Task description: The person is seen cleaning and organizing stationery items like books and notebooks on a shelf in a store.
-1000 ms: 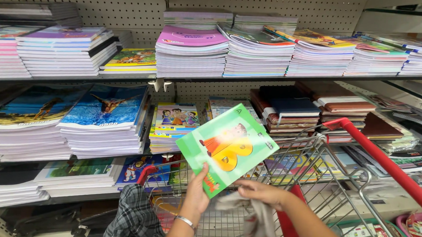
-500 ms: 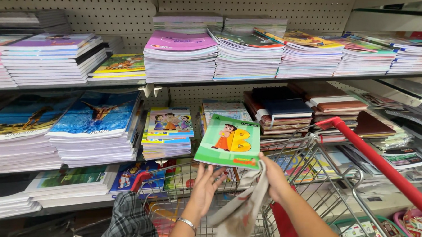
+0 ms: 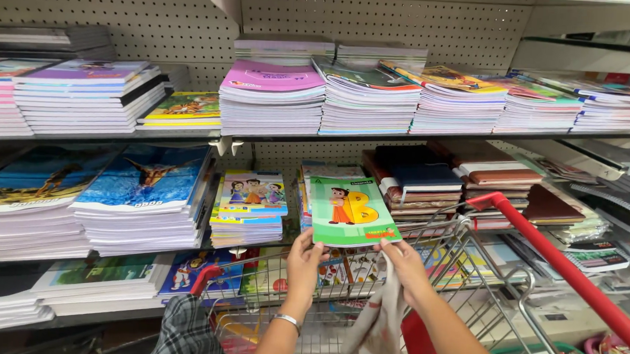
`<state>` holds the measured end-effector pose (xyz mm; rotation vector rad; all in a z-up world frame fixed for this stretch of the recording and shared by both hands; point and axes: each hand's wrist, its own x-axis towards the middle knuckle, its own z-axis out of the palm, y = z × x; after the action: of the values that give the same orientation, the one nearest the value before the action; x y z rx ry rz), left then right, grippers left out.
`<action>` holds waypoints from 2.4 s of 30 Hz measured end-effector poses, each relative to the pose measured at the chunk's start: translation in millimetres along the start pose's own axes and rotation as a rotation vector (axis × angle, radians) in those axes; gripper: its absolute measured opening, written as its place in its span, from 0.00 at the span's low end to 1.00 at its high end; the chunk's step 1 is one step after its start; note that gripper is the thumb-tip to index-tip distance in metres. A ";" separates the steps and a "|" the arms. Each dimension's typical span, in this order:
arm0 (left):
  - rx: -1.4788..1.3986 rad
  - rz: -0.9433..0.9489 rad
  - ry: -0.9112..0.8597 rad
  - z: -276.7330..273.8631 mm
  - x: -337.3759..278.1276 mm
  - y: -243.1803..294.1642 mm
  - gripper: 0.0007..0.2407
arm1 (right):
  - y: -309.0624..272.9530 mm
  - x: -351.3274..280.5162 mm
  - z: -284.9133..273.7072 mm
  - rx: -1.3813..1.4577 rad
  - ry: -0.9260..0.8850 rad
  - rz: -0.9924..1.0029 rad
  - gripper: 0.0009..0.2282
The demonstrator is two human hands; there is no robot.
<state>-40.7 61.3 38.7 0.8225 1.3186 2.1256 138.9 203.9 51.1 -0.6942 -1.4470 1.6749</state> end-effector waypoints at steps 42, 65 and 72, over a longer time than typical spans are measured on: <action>0.970 0.183 -0.212 -97.1 -24.5 -82.8 0.18 | 105.9 7.1 45.6 -0.739 -0.491 -0.130 0.12; 0.831 -0.077 -0.484 -104.2 -53.8 -92.6 0.10 | 62.2 -28.5 -21.1 -0.947 -0.269 -0.328 0.27; 0.149 -0.469 -0.520 -81.0 -63.9 -105.0 0.17 | 57.1 -69.0 41.7 -1.247 -0.603 -0.141 0.24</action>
<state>-44.1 10.8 -99.6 0.9343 1.2398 1.3496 129.0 121.8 -3.0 -0.6730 -2.9164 0.7067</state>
